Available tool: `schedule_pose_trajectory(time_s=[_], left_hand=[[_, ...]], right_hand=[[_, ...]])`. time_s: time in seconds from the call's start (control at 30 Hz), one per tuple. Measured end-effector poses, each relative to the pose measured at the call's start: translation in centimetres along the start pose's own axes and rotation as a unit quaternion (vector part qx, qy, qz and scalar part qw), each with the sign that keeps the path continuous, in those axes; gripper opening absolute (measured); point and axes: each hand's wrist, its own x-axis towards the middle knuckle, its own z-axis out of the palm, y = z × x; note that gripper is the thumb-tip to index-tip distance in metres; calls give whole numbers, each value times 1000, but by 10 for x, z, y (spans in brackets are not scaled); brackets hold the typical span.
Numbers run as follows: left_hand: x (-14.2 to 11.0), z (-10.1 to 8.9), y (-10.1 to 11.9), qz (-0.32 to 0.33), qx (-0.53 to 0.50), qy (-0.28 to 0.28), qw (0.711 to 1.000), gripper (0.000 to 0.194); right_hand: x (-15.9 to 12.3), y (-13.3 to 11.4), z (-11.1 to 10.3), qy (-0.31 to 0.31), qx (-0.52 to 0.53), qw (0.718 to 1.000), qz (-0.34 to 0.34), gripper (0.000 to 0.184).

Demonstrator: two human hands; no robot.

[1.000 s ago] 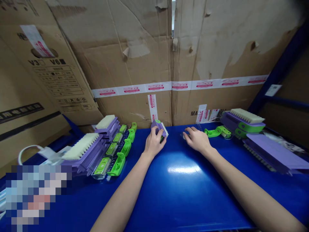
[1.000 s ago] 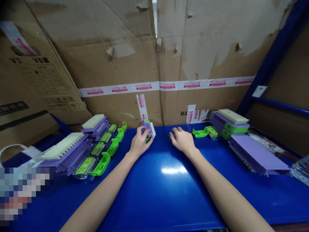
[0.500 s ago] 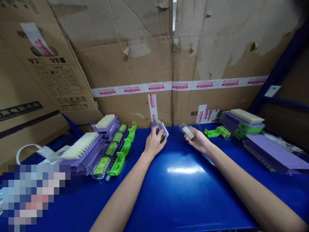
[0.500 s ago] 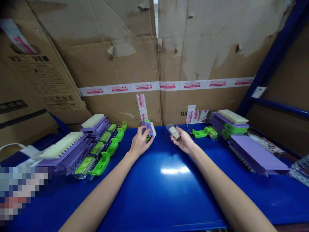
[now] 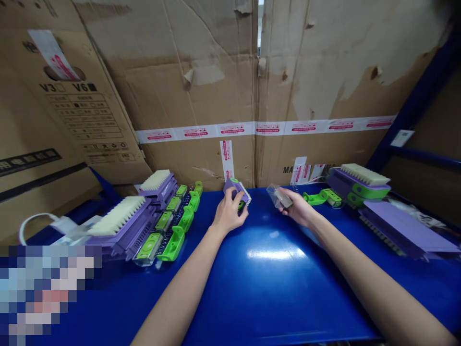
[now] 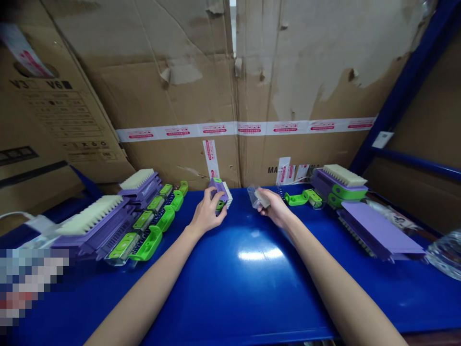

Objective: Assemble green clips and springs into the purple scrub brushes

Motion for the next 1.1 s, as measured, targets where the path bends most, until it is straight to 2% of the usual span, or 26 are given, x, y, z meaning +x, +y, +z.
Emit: schedule_pose_trajectory(time_s=[0.07, 0.1, 0.13, 0.2, 0.27, 0.3, 0.4, 0.53, 0.7, 0.87, 0.97, 1.1], left_hand=[[0, -2, 0, -6, -10, -11, 1000, 42], [0, -2, 0, -8, -15, -17, 1000, 43], [0, -2, 0, -8, -20, -23, 999, 44], [0, -2, -1, -4, -31, -32, 999, 47], [0, -1, -2, 2, -43, -38, 998, 50], [0, -1, -3, 6, -47, -40, 998, 51], [0, 2, -4, 14, -53, -44, 998, 53], [0, 2, -6, 29, -43, -32, 998, 50], [1, 1, -5, 59, -22, -18, 998, 46], [3, 0, -4, 59, 50, -28, 997, 49], [4, 0, -4, 71, 57, -26, 996, 55], [5, 1, -5, 79, 54, -39, 995, 60]], right_hand=[[1, 0, -3, 64, -107, 990, -67, 25], [2, 0, -5, 102, -178, 974, -98, 26], [2, 0, -6, 141, -257, 948, -125, 26], [3, -1, -9, 204, -413, 872, -167, 22], [4, -1, -12, 228, -520, 802, -188, 20], [5, 0, -13, 228, -551, 779, -193, 20], [7, 4, -14, 210, -602, 744, -197, 23], [8, 8, -14, 195, -633, 723, -195, 24], [7, 9, -12, 192, -640, 717, -201, 28], [3, 5, -10, 239, -624, 705, -238, 30], [-3, 4, 0, 234, -587, 720, -287, 28], [-9, 13, 29, 139, -549, 759, -322, 32]])
